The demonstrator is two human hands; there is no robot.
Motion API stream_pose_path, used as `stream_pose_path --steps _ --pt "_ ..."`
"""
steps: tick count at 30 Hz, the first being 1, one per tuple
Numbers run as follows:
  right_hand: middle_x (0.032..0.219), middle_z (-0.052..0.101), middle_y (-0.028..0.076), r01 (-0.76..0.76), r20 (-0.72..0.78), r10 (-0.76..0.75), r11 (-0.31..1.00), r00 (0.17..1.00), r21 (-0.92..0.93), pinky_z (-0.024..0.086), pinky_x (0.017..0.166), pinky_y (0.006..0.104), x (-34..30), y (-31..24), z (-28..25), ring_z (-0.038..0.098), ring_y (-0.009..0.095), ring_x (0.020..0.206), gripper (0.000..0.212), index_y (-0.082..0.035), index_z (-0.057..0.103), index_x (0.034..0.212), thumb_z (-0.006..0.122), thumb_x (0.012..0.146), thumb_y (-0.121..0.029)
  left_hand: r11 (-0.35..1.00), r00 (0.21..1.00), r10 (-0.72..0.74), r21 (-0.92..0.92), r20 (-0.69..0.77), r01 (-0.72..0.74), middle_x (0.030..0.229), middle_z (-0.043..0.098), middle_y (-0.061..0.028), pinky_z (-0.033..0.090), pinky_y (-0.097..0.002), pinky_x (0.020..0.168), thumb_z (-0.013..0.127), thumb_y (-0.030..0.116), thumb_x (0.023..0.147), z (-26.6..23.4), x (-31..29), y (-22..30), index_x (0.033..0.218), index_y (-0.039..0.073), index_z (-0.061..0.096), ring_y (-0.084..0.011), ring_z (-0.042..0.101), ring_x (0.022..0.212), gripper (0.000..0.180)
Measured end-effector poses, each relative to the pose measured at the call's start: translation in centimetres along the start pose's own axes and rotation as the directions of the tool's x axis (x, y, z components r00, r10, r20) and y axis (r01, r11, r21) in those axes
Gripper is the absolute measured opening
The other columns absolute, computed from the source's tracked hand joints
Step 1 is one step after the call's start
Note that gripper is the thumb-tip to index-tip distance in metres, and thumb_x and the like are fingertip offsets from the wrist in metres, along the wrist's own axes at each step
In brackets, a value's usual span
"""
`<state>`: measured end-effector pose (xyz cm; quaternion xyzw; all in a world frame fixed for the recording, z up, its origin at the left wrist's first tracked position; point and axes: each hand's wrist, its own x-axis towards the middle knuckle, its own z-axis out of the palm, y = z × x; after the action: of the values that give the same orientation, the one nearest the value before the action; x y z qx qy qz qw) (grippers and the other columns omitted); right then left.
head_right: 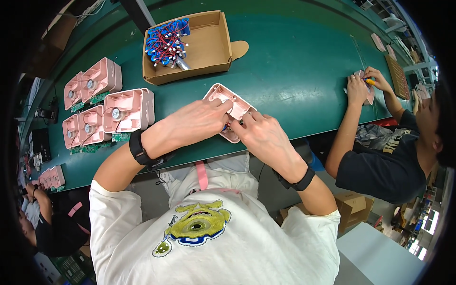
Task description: The person picks up a battery from a box, connects its wire to a circuit board, and presses both components into a pink plastic housing. They then set the assembled unit aside and repeat the process with another set of components.
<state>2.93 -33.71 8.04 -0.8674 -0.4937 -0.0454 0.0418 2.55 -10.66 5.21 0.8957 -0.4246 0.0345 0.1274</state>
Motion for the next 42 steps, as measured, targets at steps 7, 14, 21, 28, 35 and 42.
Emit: stream_pose_path --steps 7,14,21,28,35,42 --pt "0.086 0.060 0.008 -0.008 0.023 0.008 1.000 1.000 0.009 0.055 0.062 0.0389 0.0 0.1 -0.1 0.065 0.025 0.077 0.023 -0.005 0.066 0.099 0.070 0.077 -0.002 0.994 1.000 -0.005 -0.108 0.027 0.008 0.107 0.062 -0.0195 0.060 -0.0442 0.080 0.067 0.009 0.086 -0.1 0.1 -0.6 0.089 -0.007 0.071 -0.0334 0.069 0.099 0.017" --pt "0.086 0.060 0.009 0.002 0.004 -0.002 0.999 1.000 0.035 0.055 0.060 0.0393 -0.1 0.5 0.0 0.066 0.025 0.080 0.022 -0.005 0.065 0.099 0.071 0.078 -0.002 0.984 0.995 0.023 -0.178 0.098 -0.005 0.106 0.063 -0.0209 0.060 -0.0456 0.078 0.069 0.007 0.084 -1.0 0.2 -0.9 0.089 -0.007 0.071 -0.0362 0.070 0.096 0.015" --pt "0.084 0.059 0.009 0.015 0.017 -0.015 0.999 1.000 0.052 0.055 0.060 0.0400 0.1 0.7 0.1 0.065 0.026 0.079 0.022 -0.004 0.065 0.099 0.071 0.077 -0.001 0.991 0.992 0.001 -0.131 0.127 0.015 0.099 0.068 -0.0225 0.058 -0.0456 0.072 0.073 0.001 0.078 0.0 1.7 -0.4 0.083 -0.006 0.072 -0.0371 0.072 0.087 0.009" --pt "0.083 0.059 0.009 -0.001 -0.020 0.002 0.998 1.000 0.067 0.055 0.061 0.0411 0.1 0.7 0.1 0.065 0.027 0.078 0.024 -0.003 0.064 0.099 0.069 0.076 0.001 0.985 0.983 0.018 -0.169 0.185 0.013 0.098 0.068 -0.0239 0.057 -0.0467 0.073 0.070 -0.005 0.076 -0.9 1.2 -1.0 0.085 -0.008 0.070 -0.0394 0.072 0.086 0.009" --pt "0.085 0.060 0.010 -0.015 -0.003 0.016 0.995 1.000 0.099 0.056 0.063 0.0418 -0.2 1.1 -0.1 0.066 0.027 0.078 0.027 -0.003 0.064 0.101 0.068 0.075 0.003 0.951 0.976 0.035 -0.309 0.215 0.034 0.101 0.065 -0.0222 0.057 -0.0480 0.076 0.065 -0.009 0.078 -0.5 0.9 -0.8 0.094 -0.010 0.067 -0.0407 0.070 0.090 0.016" --pt "0.086 0.059 0.011 -0.037 0.004 0.037 0.991 0.999 0.125 0.057 0.065 0.0430 -0.4 1.9 0.0 0.067 0.029 0.077 0.029 -0.003 0.064 0.104 0.068 0.076 0.006 0.948 0.989 -0.086 -0.296 0.117 0.117 0.105 0.063 -0.0225 0.056 -0.0471 0.080 0.062 -0.006 0.083 -0.9 0.0 1.1 0.099 -0.010 0.064 -0.0418 0.068 0.095 0.016"
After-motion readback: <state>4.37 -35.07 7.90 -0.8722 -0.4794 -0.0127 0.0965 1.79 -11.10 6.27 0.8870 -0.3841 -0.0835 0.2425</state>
